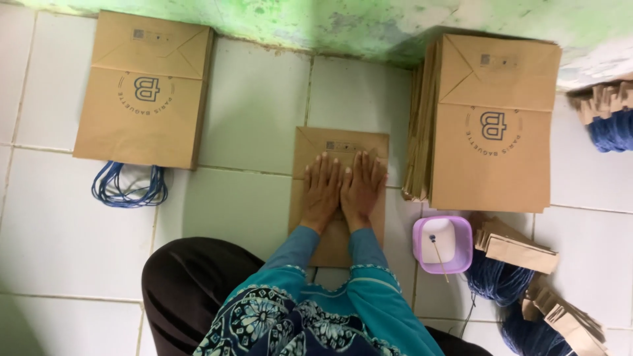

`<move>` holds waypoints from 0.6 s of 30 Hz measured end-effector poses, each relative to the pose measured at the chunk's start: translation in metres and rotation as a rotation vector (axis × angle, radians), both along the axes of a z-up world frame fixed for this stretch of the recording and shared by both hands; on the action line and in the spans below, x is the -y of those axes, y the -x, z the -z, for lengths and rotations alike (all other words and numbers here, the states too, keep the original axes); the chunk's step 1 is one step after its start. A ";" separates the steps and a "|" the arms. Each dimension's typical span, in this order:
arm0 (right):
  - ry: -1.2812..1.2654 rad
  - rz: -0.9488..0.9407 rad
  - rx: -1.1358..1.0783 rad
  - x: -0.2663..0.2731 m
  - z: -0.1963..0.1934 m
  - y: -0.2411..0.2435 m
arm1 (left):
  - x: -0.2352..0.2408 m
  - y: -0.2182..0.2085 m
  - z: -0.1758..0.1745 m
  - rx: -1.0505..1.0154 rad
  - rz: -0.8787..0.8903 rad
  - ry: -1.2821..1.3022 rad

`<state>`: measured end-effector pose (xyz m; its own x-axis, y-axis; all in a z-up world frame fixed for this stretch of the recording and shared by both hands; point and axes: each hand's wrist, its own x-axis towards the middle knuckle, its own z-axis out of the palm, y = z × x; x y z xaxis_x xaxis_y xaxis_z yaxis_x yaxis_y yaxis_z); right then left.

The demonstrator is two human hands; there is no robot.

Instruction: The person sits on the floor and assembles brown paper bags by inserting blue rope handles into the bag's holes. They use a small stick to apply adhesive from a purple container to secure the handles, then fold and press the bag's top flap closed.

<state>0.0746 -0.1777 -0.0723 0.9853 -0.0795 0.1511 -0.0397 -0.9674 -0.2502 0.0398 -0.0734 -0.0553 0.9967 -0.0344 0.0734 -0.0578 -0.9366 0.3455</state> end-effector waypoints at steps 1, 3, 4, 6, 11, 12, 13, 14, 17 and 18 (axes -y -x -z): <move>0.001 0.003 0.007 -0.001 -0.007 -0.008 | -0.001 -0.001 -0.002 0.007 0.003 0.001; -0.035 0.043 -0.095 -0.001 -0.020 -0.018 | -0.003 0.003 -0.005 0.068 -0.018 -0.023; -0.033 0.047 -0.101 0.005 -0.014 -0.028 | -0.001 0.005 -0.005 0.062 -0.014 -0.021; -0.036 0.057 -0.144 0.014 -0.005 -0.057 | -0.002 0.002 -0.006 0.152 -0.042 -0.052; 0.038 0.004 -0.185 0.012 -0.014 -0.040 | 0.004 0.004 -0.005 0.205 -0.096 -0.094; 0.116 -0.029 -0.181 0.008 -0.023 -0.033 | 0.004 0.001 -0.005 0.193 -0.095 -0.070; 0.120 -0.029 -0.177 0.008 -0.030 -0.020 | 0.002 -0.002 -0.009 0.198 -0.096 -0.066; 0.096 -0.066 -0.251 0.007 -0.036 -0.007 | 0.000 -0.004 -0.012 0.163 -0.087 -0.068; 0.054 -0.117 -0.390 0.013 -0.047 0.040 | 0.000 0.005 -0.016 0.054 -0.060 -0.040; 0.030 -0.140 -0.437 0.015 -0.052 0.050 | -0.001 0.003 -0.018 -0.004 -0.048 -0.017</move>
